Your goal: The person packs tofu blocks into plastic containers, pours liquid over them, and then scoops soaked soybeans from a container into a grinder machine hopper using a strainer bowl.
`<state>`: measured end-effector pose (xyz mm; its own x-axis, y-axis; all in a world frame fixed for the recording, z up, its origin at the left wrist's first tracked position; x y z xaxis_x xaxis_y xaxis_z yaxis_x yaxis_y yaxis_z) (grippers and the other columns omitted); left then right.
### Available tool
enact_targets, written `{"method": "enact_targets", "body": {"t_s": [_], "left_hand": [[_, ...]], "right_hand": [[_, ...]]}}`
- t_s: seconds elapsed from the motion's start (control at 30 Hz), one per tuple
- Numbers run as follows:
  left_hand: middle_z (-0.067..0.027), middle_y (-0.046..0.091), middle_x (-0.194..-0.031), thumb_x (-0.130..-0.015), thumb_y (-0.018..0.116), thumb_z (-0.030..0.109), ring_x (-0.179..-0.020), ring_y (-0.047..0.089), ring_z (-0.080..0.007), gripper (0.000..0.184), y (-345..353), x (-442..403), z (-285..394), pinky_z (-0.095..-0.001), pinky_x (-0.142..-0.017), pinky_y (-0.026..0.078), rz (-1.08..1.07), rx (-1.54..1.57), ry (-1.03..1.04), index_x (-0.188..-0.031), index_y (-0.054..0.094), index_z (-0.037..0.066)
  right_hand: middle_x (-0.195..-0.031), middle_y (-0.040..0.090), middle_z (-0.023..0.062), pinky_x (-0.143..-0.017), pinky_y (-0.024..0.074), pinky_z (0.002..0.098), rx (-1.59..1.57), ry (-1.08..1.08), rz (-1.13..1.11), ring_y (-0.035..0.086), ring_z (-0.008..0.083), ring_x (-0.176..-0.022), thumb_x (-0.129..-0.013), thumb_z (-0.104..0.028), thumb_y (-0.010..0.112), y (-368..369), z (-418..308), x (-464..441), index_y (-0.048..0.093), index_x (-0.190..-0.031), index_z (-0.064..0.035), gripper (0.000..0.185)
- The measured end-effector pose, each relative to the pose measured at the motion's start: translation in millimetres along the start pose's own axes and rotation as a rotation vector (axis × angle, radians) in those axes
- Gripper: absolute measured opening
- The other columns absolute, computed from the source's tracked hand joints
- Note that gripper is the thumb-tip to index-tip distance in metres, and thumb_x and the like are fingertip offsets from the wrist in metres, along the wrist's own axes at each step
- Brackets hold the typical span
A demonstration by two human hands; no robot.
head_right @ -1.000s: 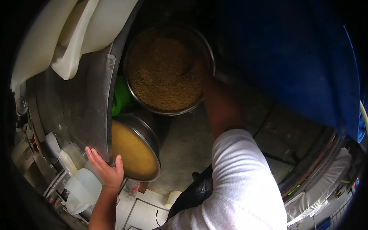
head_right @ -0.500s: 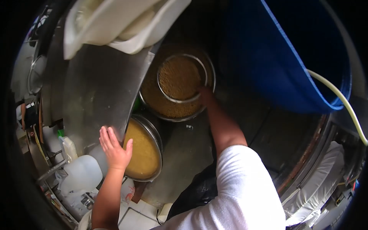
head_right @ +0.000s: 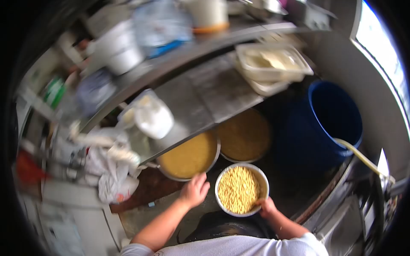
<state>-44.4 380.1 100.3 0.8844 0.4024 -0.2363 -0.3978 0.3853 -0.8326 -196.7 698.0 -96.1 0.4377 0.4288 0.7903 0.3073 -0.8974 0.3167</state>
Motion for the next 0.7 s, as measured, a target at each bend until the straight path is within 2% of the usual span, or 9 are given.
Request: {"method": "enact_targets", "body": {"t_s": [0.07, 0.13, 0.27, 0.33, 0.37, 0.5, 0.57, 0.63, 0.7], "left_hand": [[-0.0191, 0.072, -0.107, -0.098, 0.067, 0.032, -0.085, 0.072, -0.0435, 0.031, -42, 132, 8, -0.0497, -0.071, 0.06, 0.036, 0.027, -0.246, -0.12, 0.068, 0.01], [-0.0156, 0.073, -0.098, -0.097, 0.068, 0.034, -0.086, 0.071, -0.0397, 0.025, -75, 276, -10, -0.0492, -0.075, 0.059, 0.11, 0.022, -0.507, -0.107, 0.073, 0.012], [-0.0183, 0.067, -0.082, -0.097, 0.064, 0.028, -0.077, 0.066, -0.0415, 0.023, -165, 559, 10, -0.0546, -0.068, 0.052, 0.401, -0.266, -0.951, -0.085, 0.067, 0.008], [-0.0199, 0.068, -0.083, -0.098, 0.063, 0.026, -0.079, 0.066, -0.0421, 0.024, -212, 677, 42, -0.0517, -0.07, 0.051, 0.517, -0.354, -1.271, -0.087, 0.066, 0.005], [-0.0202, 0.067, -0.083, -0.099, 0.062, 0.025, -0.08, 0.066, -0.042, 0.025, -226, 722, 58, -0.051, -0.07, 0.05, 0.597, -0.416, -1.385, -0.089, 0.066, 0.003], [-0.0193, 0.068, -0.086, -0.098, 0.063, 0.024, -0.082, 0.066, -0.0413, 0.024, -316, 784, 85, -0.0494, -0.073, 0.051, 0.93, -0.397, -1.558, -0.096, 0.068, 0.001], [-0.0198, 0.07, -0.094, -0.097, 0.066, 0.023, -0.088, 0.067, -0.0406, 0.025, -312, 791, 95, -0.0481, -0.079, 0.053, 1.095, -0.356, -1.44, -0.105, 0.07, 0.0], [-0.0207, 0.072, -0.101, -0.095, 0.069, 0.025, -0.095, 0.068, -0.04, 0.031, -306, 782, 102, -0.0472, -0.085, 0.053, 0.846, -0.761, -1.22, -0.112, 0.07, 0.0], [-0.022, 0.072, -0.102, -0.095, 0.069, 0.027, -0.096, 0.068, -0.0403, 0.033, -312, 784, 100, -0.0477, -0.086, 0.054, 0.818, -0.537, -1.245, -0.113, 0.069, -0.001]], "right_hand": [[-0.114, 0.068, 0.023, -0.091, 0.0595, 0.0527, 0.07, -0.014, -0.213, 0.068, 0.0404, -0.102, -0.069, 0.008, 0.054, 26, 44, 18, 0.061, -0.125, 0.0052, 0.057], [-0.107, 0.07, 0.02, -0.085, 0.0602, 0.0498, 0.189, 0.072, -0.177, 0.071, 0.0381, -0.092, -0.072, 0.009, 0.057, 50, 85, 35, 0.063, -0.119, 0.0041, 0.048], [-0.119, 0.065, 0.0234, -0.097, 0.0564, 0.0545, 0.318, 0.156, -0.415, 0.067, 0.0419, -0.107, -0.076, 0.014, 0.054, 158, 147, 90, 0.057, -0.127, 0.0057, 0.052], [-0.131, 0.06, 0.0265, -0.106, 0.0525, 0.0569, 0.4, 0.171, -0.505, 0.062, 0.0451, -0.119, -0.078, 0.015, 0.05, 213, 182, 126, 0.05, -0.138, 0.007, 0.06], [-0.119, 0.064, 0.0186, -0.09, 0.059, 0.0544, 0.392, 0.191, -0.581, 0.067, 0.0407, -0.103, -0.076, 0.014, 0.054, 238, 203, 136, 0.052, -0.136, -0.0003, 0.061], [-0.114, 0.064, 0.0159, -0.07, 0.0617, 0.0501, 0.627, 0.209, -0.643, 0.069, 0.0341, -0.09, -0.077, 0.012, 0.055, 370, 253, 209, 0.053, -0.135, -0.0039, 0.06], [-0.109, 0.064, 0.0123, -0.056, 0.0602, 0.0442, 0.707, 0.233, -0.762, 0.068, 0.0299, -0.081, -0.077, 0.011, 0.054, 422, 292, 250, 0.052, -0.134, -0.0062, 0.059], [-0.106, 0.063, 0.0111, -0.055, 0.0598, 0.0432, 0.797, 0.254, -0.886, 0.067, 0.0287, -0.078, -0.077, 0.01, 0.054, 464, 344, 274, 0.051, -0.135, -0.0071, 0.061], [-0.105, 0.062, 0.0107, -0.055, 0.0594, 0.0428, 0.871, 0.266, -0.947, 0.067, 0.0278, -0.081, -0.077, 0.01, 0.054, 505, 395, 293, 0.051, -0.135, -0.0072, 0.06]]}}
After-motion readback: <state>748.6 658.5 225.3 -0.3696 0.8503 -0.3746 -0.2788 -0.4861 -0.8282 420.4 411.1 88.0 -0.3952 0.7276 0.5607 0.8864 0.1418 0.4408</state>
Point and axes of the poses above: each hand's wrist, its own x-axis away from the middle knuckle, its own y-axis out of the palm, z = x × y, the point moved 7 cm from there along -x, towards the middle knuckle
